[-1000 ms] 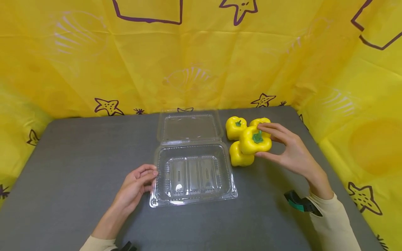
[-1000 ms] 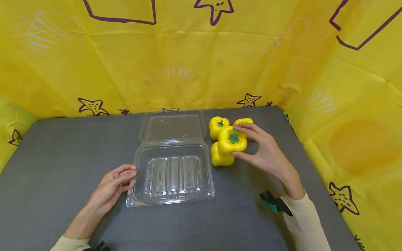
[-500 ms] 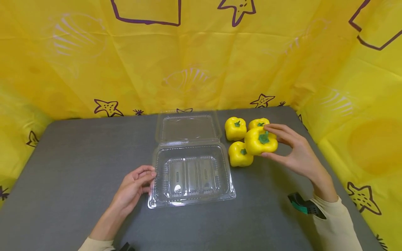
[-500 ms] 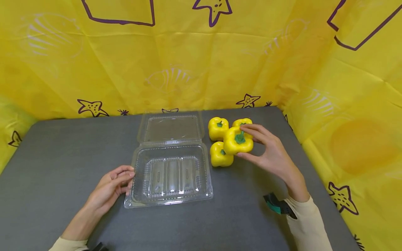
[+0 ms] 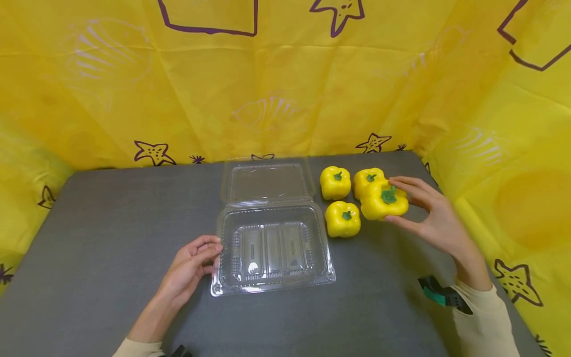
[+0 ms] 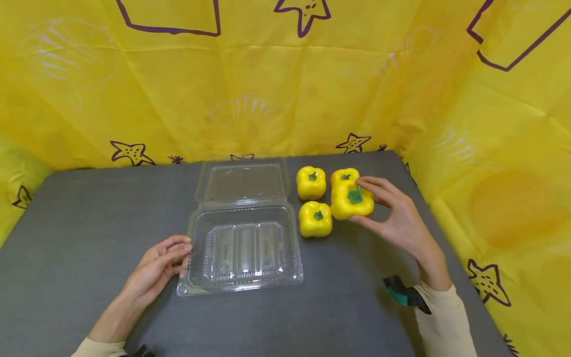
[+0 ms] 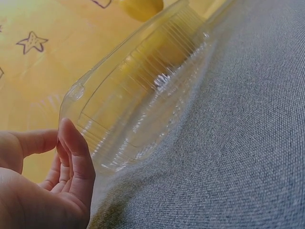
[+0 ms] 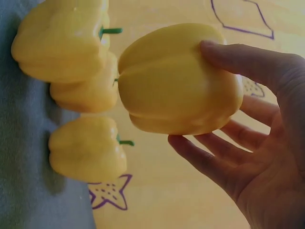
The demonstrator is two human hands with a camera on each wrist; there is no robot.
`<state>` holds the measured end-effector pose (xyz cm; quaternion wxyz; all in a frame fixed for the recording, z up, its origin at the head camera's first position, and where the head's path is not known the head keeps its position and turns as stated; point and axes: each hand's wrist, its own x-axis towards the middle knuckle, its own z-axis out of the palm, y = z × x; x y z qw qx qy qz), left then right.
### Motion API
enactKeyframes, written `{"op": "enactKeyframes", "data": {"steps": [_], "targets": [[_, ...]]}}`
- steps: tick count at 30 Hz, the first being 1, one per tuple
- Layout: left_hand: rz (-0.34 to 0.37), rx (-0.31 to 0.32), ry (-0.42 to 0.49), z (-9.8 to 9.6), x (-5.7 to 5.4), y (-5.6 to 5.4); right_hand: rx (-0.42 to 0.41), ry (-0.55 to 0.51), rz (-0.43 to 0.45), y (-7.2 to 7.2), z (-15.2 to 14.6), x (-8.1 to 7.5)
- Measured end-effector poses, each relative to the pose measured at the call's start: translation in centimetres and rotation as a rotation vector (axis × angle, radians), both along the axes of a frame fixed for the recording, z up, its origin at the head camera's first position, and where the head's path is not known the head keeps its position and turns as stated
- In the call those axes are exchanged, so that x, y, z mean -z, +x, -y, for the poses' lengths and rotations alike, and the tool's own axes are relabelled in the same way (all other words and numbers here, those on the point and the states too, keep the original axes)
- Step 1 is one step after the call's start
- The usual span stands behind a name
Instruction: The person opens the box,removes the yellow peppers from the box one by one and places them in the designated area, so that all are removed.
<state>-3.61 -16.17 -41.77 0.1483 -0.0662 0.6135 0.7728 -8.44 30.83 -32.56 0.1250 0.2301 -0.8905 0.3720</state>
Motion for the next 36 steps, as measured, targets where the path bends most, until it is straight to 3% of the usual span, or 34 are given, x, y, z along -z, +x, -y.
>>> {"op": "enactKeyframes", "data": {"steps": [14, 36], "targets": [[-0.002, -0.003, 0.015, 0.0, 0.1, 0.0, 0.06, 0.046, 0.118, -1.0, -1.8, 2.0], [0.008, -0.004, 0.002, -0.1, 0.1, -0.1, -0.009, 0.147, 0.186, -1.5, -2.3, 5.2]]}}
